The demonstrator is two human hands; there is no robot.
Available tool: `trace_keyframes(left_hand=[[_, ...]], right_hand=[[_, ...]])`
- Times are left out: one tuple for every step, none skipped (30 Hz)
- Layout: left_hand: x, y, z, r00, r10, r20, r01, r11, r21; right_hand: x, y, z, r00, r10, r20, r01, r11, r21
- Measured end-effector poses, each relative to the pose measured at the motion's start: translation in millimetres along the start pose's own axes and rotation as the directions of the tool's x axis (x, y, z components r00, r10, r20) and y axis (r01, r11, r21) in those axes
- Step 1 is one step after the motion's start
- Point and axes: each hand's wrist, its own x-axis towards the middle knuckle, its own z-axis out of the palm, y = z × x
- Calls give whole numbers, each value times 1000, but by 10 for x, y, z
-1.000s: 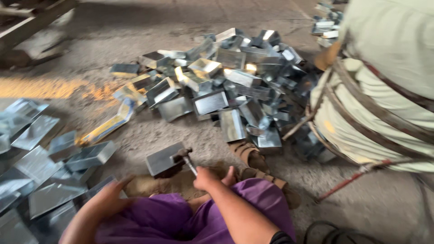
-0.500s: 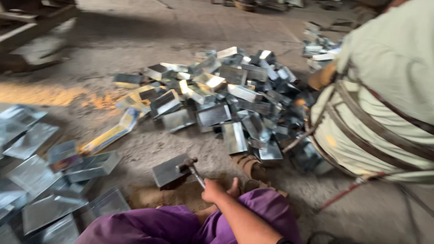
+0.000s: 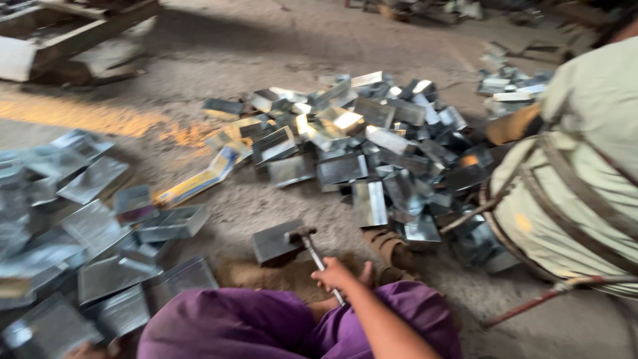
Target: The person sits on the ground and repeatedly hammers small metal boxes with a hammer. They pick up each box, place it on a block, strike it, and set it aside. The task continues with multiple boxes in a repetitive sequence.
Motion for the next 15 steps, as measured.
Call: trace_keyframes(left_hand=[[40,-87,24,1000,-1,-4,1,1000,-3],[117,-122,57,1000,10,-9,-10,1000,-7],[197,-145,94,1000,23,-13,-23,1000,-10],[303,-105,138,998,58,-35,-59,998,-18],[393,-40,152,993,102,-63,-103,994,-20],[476,82,174,983,148,-106,-151,988,-26],[555,201,145,956,216,-199,-228,973,-43],[619,309,57,916,279,-289,-304,951,-47],[646,423,-49,871,336,-359,-402,907,-126],[643,594,-138,819,380,-430,-497,845,-199],[632,784,-258,875,371,-311,-446,866,-224],[582,1044,-342,897,383,-220,-438,836,-332],[492,1320,-391,907,400,-128,-414,799,-436],[380,1578,-422,843,536,-41,-474,705,-528],[254,1805,-415,757,651,-67,-596,643,-481]], right_hand=[[-47,-56,-3,996,56,66,-64,989,131],[-108,-98,-35,986,106,128,-137,956,259],[-177,-140,-49,969,149,197,-215,901,376],[-251,-168,-76,954,173,245,-269,855,443],[-313,-179,-99,936,192,295,-323,801,504],[-353,-198,-133,915,209,344,-378,743,553],[-368,-217,-128,919,187,347,-369,716,592],[-384,-214,-87,922,167,350,-364,683,633],[-390,-206,-56,925,148,351,-358,648,672],[-404,-184,-43,930,141,340,-350,621,702],[-416,-169,-32,935,135,328,-342,592,730],[-403,-196,-65,942,125,312,-326,566,757],[-407,-233,-95,947,132,292,-316,545,776],[-423,-290,-136,953,137,271,-302,525,796],[-460,-359,-174,958,143,249,-287,504,814]])
